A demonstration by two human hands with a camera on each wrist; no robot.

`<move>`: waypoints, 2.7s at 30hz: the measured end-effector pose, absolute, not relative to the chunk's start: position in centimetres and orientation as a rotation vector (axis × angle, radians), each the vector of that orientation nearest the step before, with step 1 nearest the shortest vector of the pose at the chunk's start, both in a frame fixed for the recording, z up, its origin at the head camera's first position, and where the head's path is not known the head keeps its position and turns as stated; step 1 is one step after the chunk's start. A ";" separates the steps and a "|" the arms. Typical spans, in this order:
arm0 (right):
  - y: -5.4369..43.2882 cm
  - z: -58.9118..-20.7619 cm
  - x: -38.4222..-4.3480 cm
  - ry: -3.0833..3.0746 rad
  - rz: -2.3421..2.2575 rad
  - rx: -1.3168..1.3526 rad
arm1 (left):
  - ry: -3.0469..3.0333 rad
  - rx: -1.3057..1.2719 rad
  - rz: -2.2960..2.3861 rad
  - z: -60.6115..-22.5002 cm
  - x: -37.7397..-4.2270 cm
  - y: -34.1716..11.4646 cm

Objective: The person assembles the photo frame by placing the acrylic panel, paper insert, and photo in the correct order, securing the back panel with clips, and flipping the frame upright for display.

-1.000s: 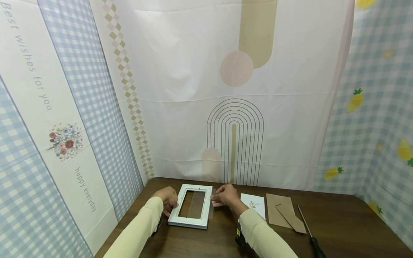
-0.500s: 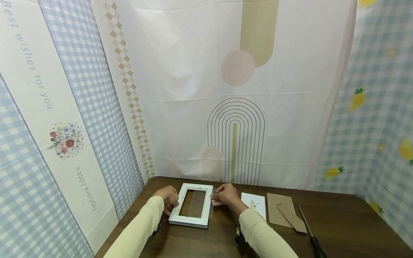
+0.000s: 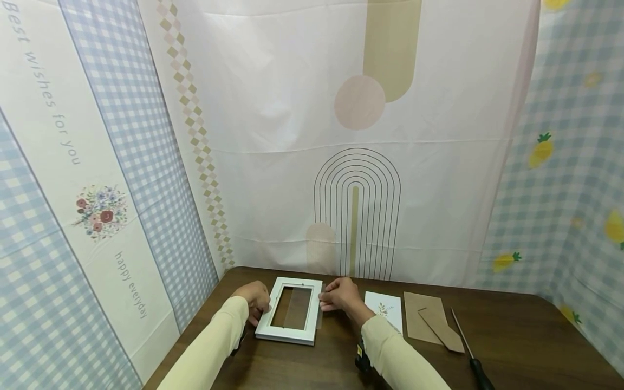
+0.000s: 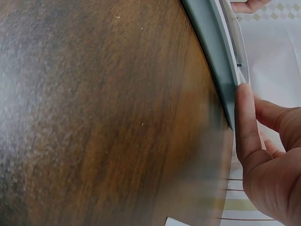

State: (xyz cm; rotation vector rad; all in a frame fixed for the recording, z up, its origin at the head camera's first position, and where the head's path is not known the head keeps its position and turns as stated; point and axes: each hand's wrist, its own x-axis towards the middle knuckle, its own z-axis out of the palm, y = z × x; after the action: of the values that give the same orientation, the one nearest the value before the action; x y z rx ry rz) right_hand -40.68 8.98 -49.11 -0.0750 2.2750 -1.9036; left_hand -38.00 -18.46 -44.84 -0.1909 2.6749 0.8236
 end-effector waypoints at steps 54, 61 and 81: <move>8.1 -49.2 -40.5 2.354 -1.852 -0.086 | 2.691 -0.180 0.811 -44.7 -37.7 -18.4; 8.0 -49.1 -40.4 2.368 -1.853 -0.084 | 2.688 -0.196 0.830 -44.8 -37.7 -18.4; 7.7 -49.3 -40.5 2.397 -1.840 -0.112 | 2.681 -0.198 0.840 -44.8 -37.6 -18.4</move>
State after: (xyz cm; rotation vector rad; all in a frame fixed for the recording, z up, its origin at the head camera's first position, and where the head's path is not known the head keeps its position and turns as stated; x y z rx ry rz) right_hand -40.53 7.65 -49.27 -0.1116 2.3966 -1.8396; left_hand -37.61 -18.40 -44.76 -0.1975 2.6808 0.8405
